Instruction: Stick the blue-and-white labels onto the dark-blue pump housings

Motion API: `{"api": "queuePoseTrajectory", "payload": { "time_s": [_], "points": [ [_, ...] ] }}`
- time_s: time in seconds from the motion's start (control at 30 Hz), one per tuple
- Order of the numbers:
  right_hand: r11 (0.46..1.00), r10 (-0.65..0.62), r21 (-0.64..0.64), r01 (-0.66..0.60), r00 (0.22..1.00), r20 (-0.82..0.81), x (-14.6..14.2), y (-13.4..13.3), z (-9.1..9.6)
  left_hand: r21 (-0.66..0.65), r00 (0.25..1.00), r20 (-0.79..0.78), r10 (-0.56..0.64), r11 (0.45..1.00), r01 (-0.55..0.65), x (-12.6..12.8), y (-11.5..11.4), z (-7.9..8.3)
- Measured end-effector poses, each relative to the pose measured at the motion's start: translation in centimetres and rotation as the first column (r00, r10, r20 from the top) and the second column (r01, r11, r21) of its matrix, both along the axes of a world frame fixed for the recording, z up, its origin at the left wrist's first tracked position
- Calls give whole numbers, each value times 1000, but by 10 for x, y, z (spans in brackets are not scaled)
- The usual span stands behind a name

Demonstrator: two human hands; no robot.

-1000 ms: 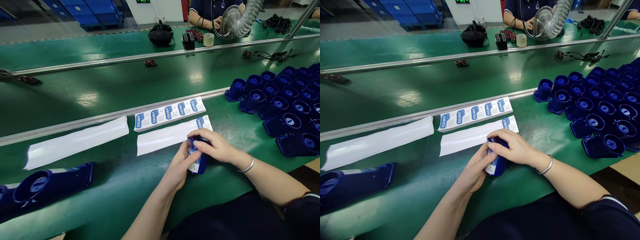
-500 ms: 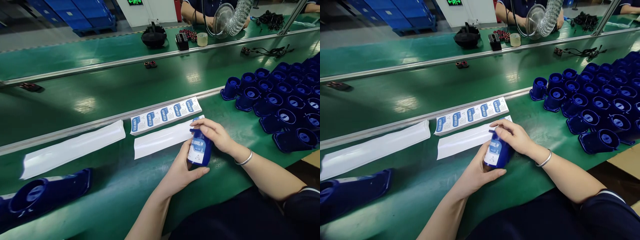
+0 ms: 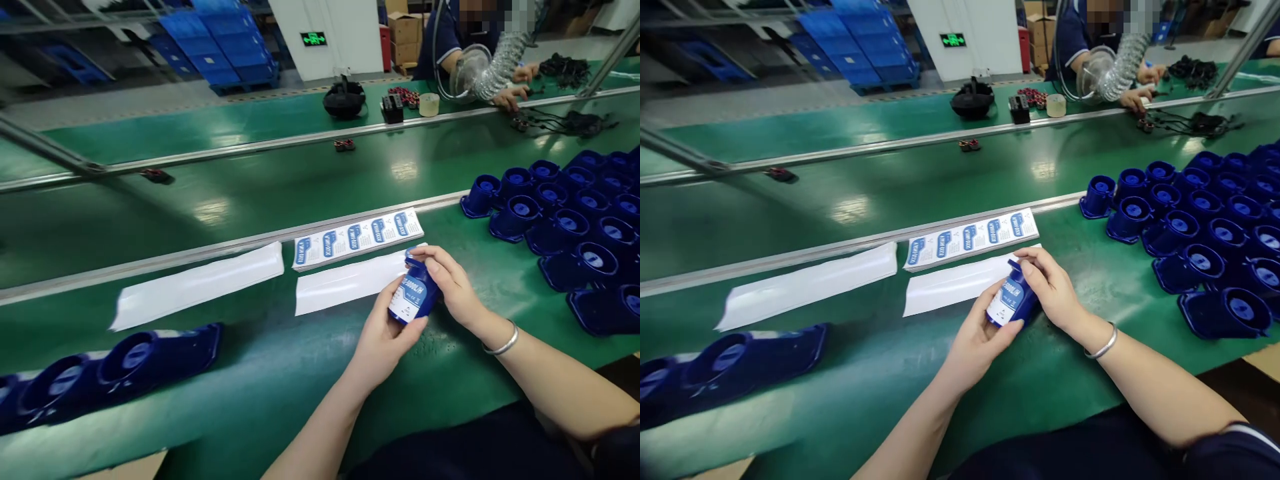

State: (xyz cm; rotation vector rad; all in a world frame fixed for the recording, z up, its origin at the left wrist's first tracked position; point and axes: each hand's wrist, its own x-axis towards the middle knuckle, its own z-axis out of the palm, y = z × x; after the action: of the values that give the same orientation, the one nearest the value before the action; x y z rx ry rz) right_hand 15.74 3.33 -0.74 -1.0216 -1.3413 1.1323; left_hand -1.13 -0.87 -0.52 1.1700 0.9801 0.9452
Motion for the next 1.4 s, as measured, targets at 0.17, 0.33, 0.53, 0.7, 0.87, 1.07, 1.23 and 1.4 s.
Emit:
{"api": "queuePoseTrajectory", "payload": {
  "time_s": [0.17, 0.33, 0.53, 0.7, 0.87, 1.07, 1.23, 1.4],
  "points": [
    [992, -89, -91, 85, 995, -38, 1, -6, -18, 353, 941, -277, 193, 932, -87, 4, -9, -6],
    [980, 48, -188, -66, 994, -100, 5, -5, -24, 473, 856, -320, 406, 851, -226, -4, -7, 16],
    [976, 23, -211, -49, 992, -124, 1, -3, -18, 515, 512, -480, 712, 701, -493, -59, -2, 58],
    [983, 27, -181, -29, 1000, -9, 2, -2, -20, 462, 113, -785, 610, 696, -549, -129, -6, 51],
    [991, 30, -137, -4, 982, 186, 4, -1, -17, 540, -83, -822, 564, 722, -432, -167, -14, 31],
    [978, -170, 184, 100, 892, 419, 18, 20, -16, 585, -153, -802, 577, 709, -394, -179, -17, 31],
    [944, -232, 330, -23, 666, 709, 30, 43, -32, 715, -153, -692, 706, 640, -280, -161, -5, 30],
    [968, -164, 244, -58, 585, 794, 28, 49, -40, 660, 331, -732, 595, 740, 130, -97, 18, 18]
  ]
}}
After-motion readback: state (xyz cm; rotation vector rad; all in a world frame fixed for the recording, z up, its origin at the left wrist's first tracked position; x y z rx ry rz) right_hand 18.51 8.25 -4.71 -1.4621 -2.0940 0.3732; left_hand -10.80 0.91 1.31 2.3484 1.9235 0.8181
